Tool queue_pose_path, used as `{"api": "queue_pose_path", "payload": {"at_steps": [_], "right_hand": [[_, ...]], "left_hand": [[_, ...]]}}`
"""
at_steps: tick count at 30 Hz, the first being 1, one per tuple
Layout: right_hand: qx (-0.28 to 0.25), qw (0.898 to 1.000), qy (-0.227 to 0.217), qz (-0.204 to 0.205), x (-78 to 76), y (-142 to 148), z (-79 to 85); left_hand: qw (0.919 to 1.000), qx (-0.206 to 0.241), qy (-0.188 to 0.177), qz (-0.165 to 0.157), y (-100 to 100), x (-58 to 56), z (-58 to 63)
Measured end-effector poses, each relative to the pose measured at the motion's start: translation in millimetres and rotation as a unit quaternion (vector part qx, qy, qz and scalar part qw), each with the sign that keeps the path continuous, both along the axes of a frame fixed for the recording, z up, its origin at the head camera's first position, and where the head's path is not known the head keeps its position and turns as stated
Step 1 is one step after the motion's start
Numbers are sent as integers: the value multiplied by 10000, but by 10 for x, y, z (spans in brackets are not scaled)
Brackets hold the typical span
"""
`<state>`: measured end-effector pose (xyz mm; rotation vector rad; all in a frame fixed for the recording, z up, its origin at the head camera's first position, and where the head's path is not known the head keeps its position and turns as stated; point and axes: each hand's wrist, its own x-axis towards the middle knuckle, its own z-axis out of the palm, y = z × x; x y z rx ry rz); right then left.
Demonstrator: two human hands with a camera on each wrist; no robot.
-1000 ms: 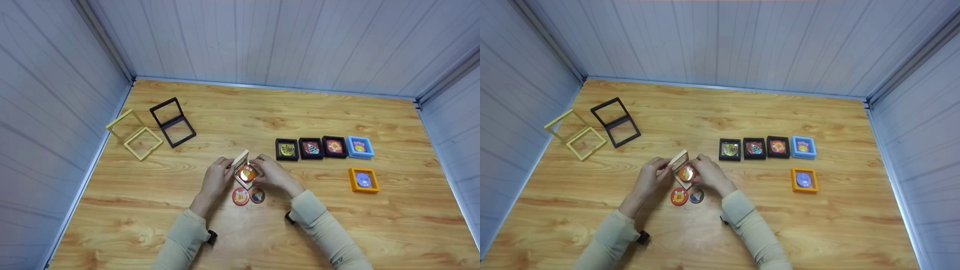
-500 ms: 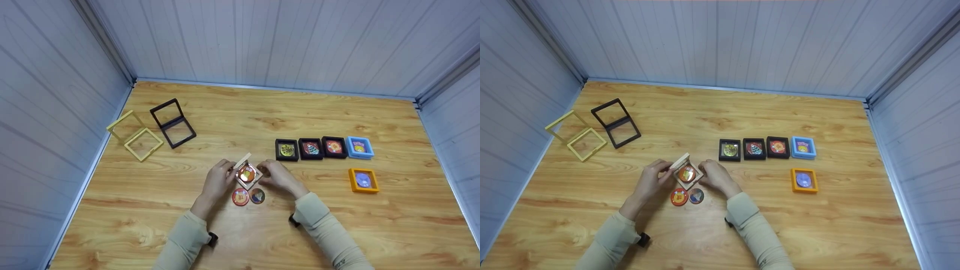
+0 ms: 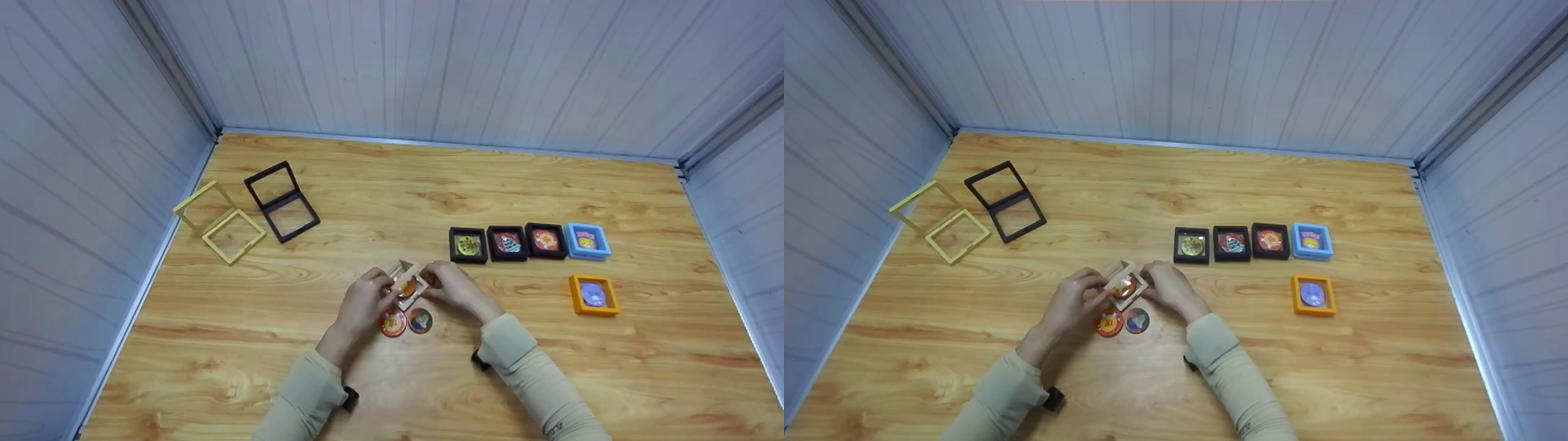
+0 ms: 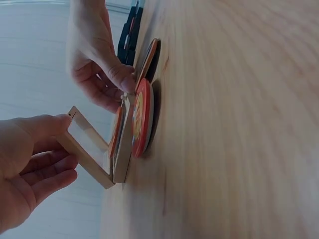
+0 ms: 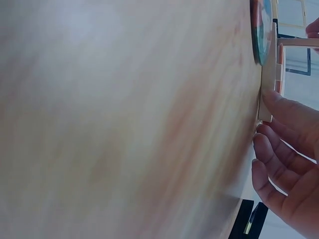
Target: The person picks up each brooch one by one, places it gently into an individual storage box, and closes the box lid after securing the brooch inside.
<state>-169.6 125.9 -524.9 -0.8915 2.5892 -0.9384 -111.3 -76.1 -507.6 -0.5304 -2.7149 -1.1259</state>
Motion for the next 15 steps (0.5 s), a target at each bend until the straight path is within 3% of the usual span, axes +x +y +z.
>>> {"api": "queue_pose_path", "payload": {"at_steps": [8,15], "right_hand": [[26,9998,214,33,0,-5,5],[55,9998,193,-12,-7,-10,7]], "left_hand": [[9988,-356,283,-199,57,33,-54],[9968,-670,306,-324,104,47,-116]]}}
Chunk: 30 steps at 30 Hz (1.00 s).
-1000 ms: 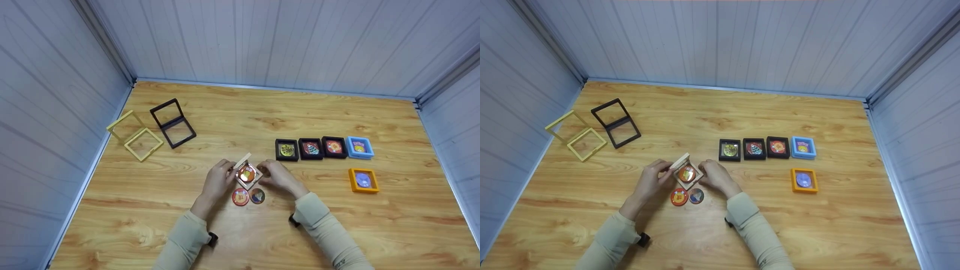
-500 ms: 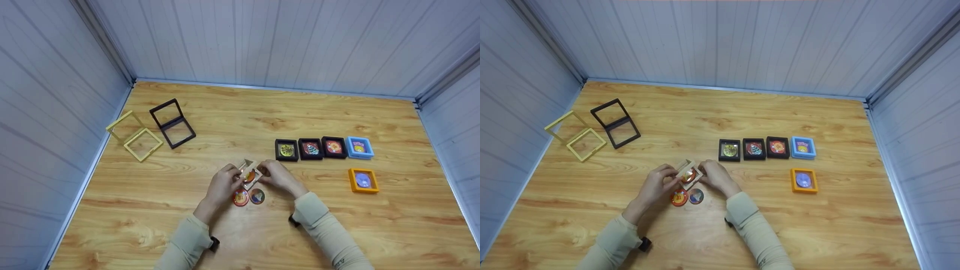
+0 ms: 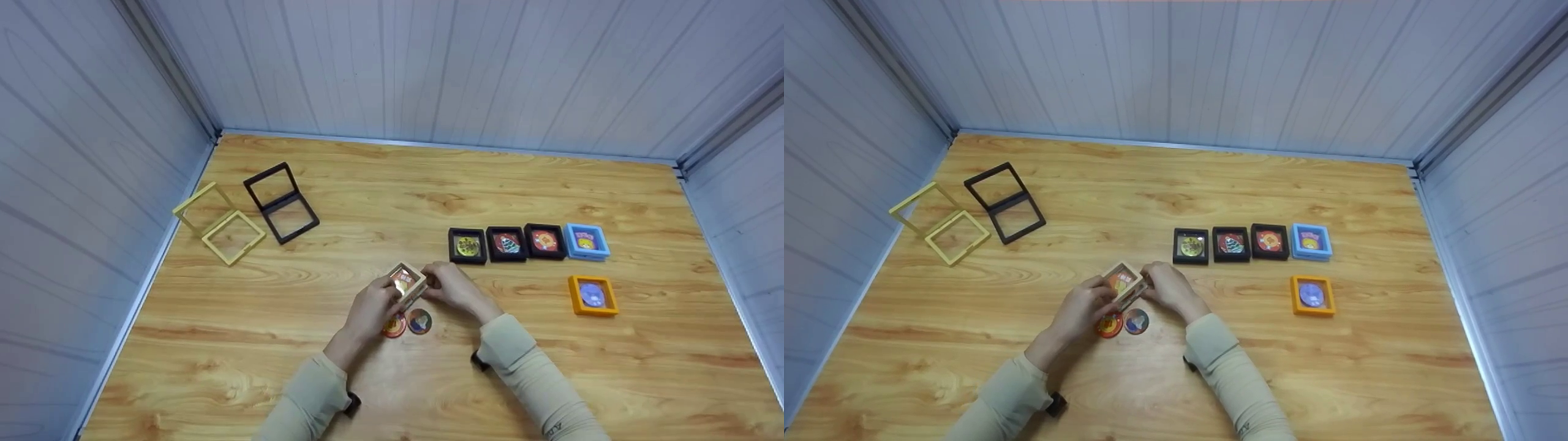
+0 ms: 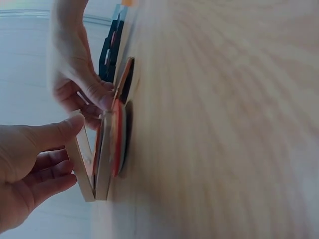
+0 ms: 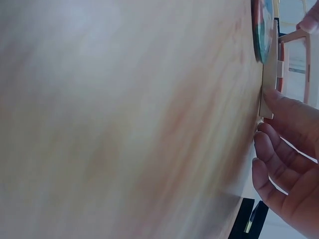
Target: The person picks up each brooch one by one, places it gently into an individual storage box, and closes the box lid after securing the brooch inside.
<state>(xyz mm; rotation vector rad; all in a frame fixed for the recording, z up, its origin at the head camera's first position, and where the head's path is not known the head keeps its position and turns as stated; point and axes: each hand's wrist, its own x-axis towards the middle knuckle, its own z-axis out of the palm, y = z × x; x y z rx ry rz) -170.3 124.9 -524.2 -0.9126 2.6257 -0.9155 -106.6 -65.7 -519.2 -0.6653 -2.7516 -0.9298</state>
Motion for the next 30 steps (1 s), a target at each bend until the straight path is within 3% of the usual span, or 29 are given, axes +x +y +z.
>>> {"api": "queue_pose_path", "payload": {"at_steps": [15,25,30], "right_hand": [[61,9999,-75,-56,-8,1,-3],[-36,9999,124,70,4,12,6],[106,9997,186,-100,36,12,66]], "left_hand": [[9982,-545,211,-119,61,10,-62],[9950,-920,343,-161,74,20,-60],[9964,-791,236,-205,61,26,-27]]}}
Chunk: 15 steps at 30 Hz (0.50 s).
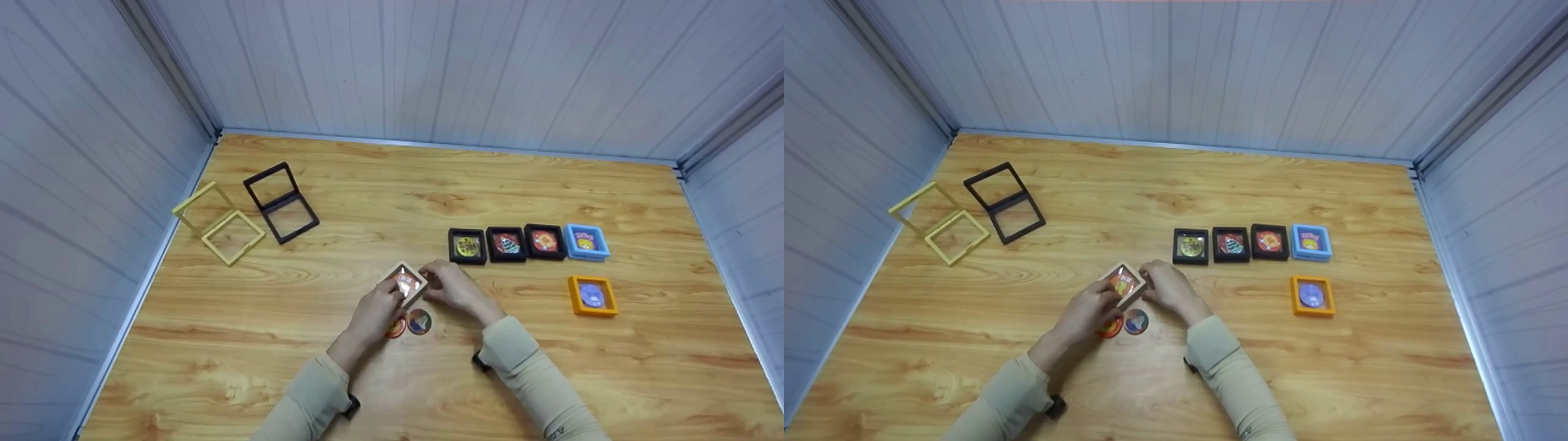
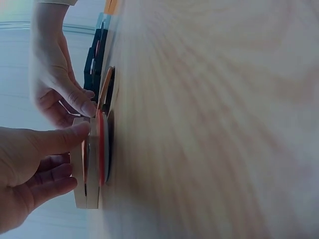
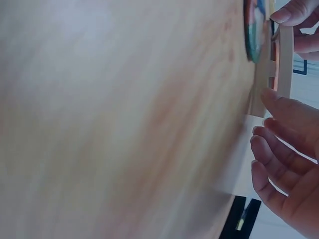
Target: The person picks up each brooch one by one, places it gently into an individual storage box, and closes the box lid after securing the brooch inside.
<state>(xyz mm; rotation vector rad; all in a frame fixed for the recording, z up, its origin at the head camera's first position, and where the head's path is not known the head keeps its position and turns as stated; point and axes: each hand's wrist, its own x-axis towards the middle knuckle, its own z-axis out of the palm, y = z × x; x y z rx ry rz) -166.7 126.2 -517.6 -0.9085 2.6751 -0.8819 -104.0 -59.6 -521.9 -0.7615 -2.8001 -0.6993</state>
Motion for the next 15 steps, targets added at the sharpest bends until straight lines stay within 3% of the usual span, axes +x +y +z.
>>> {"api": "queue_pose_path", "payload": {"at_steps": [5,11,15], "right_hand": [[-46,9994,346,-14,59,-30,89],[-87,9896,1188,808,97,-85,135],[-42,9819,1402,1269,102,-103,116]], "left_hand": [[9993,338,129,-96,-43,3,55],[9984,413,376,-35,-163,-50,143],[9978,395,517,128,-303,-130,199]]}}
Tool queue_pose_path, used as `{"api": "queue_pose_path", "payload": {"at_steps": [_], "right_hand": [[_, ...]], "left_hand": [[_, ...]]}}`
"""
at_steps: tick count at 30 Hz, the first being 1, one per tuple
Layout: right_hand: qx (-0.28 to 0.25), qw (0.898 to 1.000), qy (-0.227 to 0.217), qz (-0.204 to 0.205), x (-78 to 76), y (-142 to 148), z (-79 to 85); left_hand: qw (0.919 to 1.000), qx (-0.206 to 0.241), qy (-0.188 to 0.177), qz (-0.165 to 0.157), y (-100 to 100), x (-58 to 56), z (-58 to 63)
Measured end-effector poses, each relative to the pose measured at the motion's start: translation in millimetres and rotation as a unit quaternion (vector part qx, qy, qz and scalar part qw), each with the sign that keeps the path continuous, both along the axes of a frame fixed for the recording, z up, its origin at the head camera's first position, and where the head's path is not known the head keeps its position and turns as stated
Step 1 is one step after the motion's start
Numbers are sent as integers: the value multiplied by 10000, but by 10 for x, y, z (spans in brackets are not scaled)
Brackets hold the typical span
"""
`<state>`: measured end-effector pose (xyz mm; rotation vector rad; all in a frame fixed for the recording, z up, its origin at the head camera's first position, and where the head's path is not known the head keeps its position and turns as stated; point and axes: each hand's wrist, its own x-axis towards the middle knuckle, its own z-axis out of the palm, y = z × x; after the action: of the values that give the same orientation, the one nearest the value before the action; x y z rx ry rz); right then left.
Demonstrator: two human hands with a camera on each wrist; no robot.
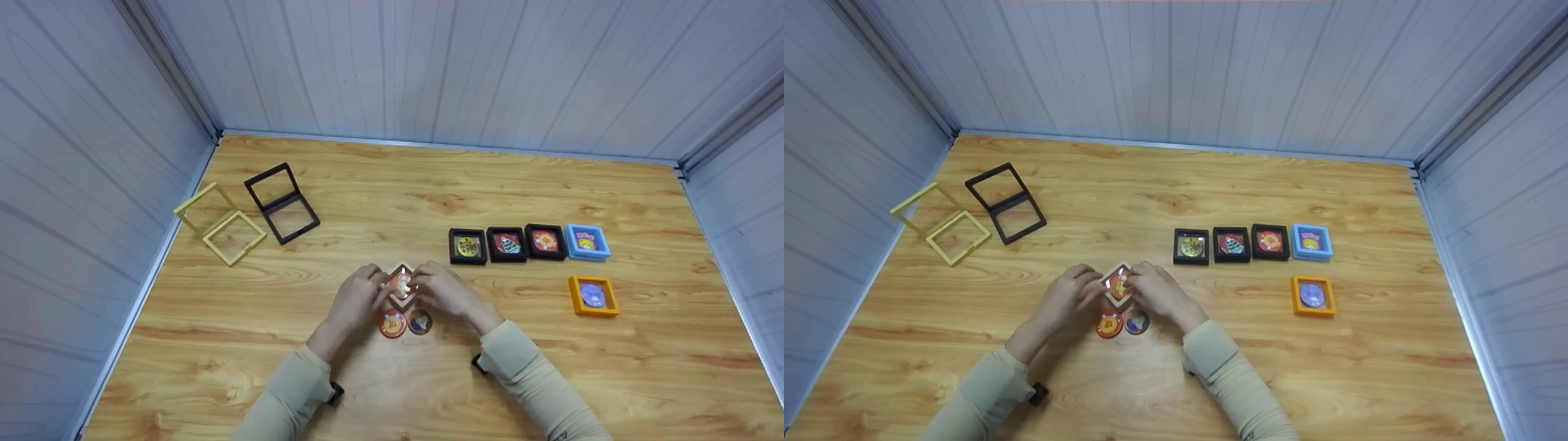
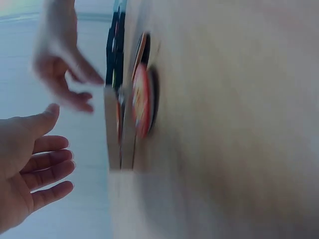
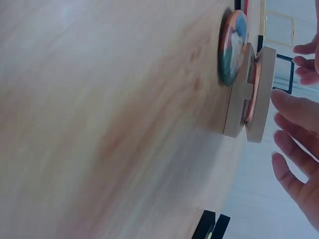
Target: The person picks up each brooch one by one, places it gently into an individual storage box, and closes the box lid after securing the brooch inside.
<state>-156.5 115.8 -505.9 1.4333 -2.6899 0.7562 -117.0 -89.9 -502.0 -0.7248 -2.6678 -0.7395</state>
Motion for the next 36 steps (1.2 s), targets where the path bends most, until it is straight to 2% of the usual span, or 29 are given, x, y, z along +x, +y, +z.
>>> {"api": "queue_pose_path", "payload": {"at_steps": [7,12,18,25,30,36], "right_hand": [[389,9987,269,186,-2,0,-50],[374,9987,330,143,-6,4,-52],[320,9992,207,96,-11,42,-50],[239,9996,178,-23,8,152,-62],[181,9994,-88,-283,57,262,-67],[119,9988,-45,-465,115,414,-63]], "left_hand": [[9991,-16,2,426,-335,-212,121],[9970,-53,-13,774,-583,-380,241],[9927,-326,-98,1155,-886,-614,359],[9825,-774,23,1694,-1253,-872,405],[9715,-1058,-329,2097,-1488,-1049,419],[9547,-1075,-1229,2486,-1675,-1214,429]]}}
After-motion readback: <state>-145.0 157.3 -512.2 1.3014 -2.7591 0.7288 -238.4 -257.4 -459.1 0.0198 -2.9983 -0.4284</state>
